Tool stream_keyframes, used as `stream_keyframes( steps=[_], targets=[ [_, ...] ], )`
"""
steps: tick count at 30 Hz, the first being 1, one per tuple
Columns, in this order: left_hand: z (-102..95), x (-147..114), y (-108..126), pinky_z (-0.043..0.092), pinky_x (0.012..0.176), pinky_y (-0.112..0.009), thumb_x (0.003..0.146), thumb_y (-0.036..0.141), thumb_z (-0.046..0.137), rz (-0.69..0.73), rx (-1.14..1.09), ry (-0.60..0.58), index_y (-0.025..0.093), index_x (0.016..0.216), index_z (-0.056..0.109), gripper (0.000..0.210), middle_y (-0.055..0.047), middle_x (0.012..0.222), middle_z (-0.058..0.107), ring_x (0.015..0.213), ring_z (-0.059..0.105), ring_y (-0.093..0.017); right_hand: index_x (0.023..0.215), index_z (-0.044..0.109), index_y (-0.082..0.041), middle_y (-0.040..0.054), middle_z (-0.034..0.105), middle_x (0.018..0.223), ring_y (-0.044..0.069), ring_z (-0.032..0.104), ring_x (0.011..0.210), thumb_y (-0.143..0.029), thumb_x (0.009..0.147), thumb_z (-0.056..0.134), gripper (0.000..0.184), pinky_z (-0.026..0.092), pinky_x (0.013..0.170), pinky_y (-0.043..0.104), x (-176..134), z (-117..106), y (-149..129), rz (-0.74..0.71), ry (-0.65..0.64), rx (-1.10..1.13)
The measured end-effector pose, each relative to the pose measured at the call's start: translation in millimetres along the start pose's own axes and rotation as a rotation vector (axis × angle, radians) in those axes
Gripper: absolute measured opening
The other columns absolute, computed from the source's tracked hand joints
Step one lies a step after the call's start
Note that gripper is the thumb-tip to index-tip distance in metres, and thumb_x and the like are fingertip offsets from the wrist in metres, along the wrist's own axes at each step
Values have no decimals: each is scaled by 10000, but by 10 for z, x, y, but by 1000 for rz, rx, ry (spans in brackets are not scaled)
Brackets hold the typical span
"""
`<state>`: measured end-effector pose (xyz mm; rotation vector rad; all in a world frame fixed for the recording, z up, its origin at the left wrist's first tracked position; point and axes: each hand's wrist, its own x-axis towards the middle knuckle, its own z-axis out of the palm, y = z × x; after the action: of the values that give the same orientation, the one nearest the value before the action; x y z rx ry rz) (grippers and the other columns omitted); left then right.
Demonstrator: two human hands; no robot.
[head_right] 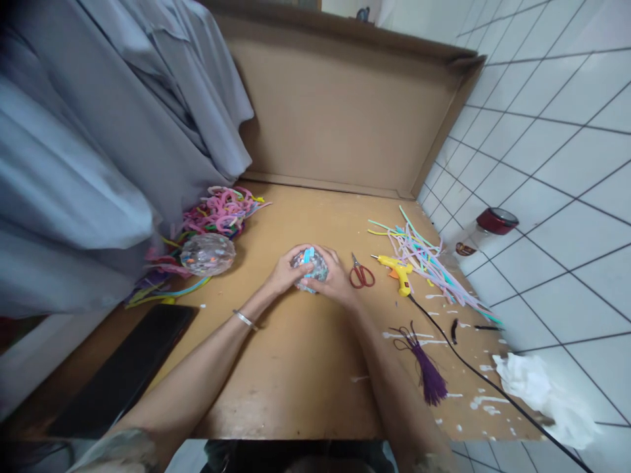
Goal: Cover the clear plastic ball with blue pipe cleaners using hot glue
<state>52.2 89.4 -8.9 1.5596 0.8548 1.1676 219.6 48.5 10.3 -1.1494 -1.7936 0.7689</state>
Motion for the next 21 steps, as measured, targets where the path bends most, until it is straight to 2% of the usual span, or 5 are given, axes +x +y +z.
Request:
stream_keyframes(
  steps=[8,13,16,18,21],
  targets=[
    [-104,-6,47,469,1058,-399,438,462,940,-6,-41,-254,183,1345,506,1043,-150,1349,551,1242,564,-302,1329,575,-194,126,562,1358,305,527,1283,-556,601,817,848,435,1086,443,9,-93,-17,110,12,98],
    [-77,-31,64,456,1077,-429,422,372,952,61,69,-228,188,1321,511,1018,-143,1339,545,1241,560,-302,1319,585,-191,127,559,1379,291,554,1258,-569,584,830,863,465,1055,422,0,-74,7,133,8,177],
    [-46,-51,58,462,1064,-434,506,358,912,96,170,-161,188,1290,524,890,-126,1309,563,1200,579,-284,1323,583,-200,122,580,1370,268,574,1240,-588,707,729,742,470,1045,410,13,-83,28,102,24,140],
    [-30,-56,32,443,1084,-445,522,365,897,100,201,-117,176,1285,517,873,-125,1302,568,1212,571,-289,1290,605,-201,127,605,1341,255,567,1241,-560,833,596,582,449,1057,417,13,-156,48,80,129,-22],
    [-10,-50,-20,426,1100,-459,522,380,891,78,178,-54,168,1296,498,894,-131,1304,573,1223,569,-299,1232,623,-160,173,622,1281,285,533,1239,-454,922,477,451,393,1064,477,-45,-371,97,156,461,-495]
  ],
)
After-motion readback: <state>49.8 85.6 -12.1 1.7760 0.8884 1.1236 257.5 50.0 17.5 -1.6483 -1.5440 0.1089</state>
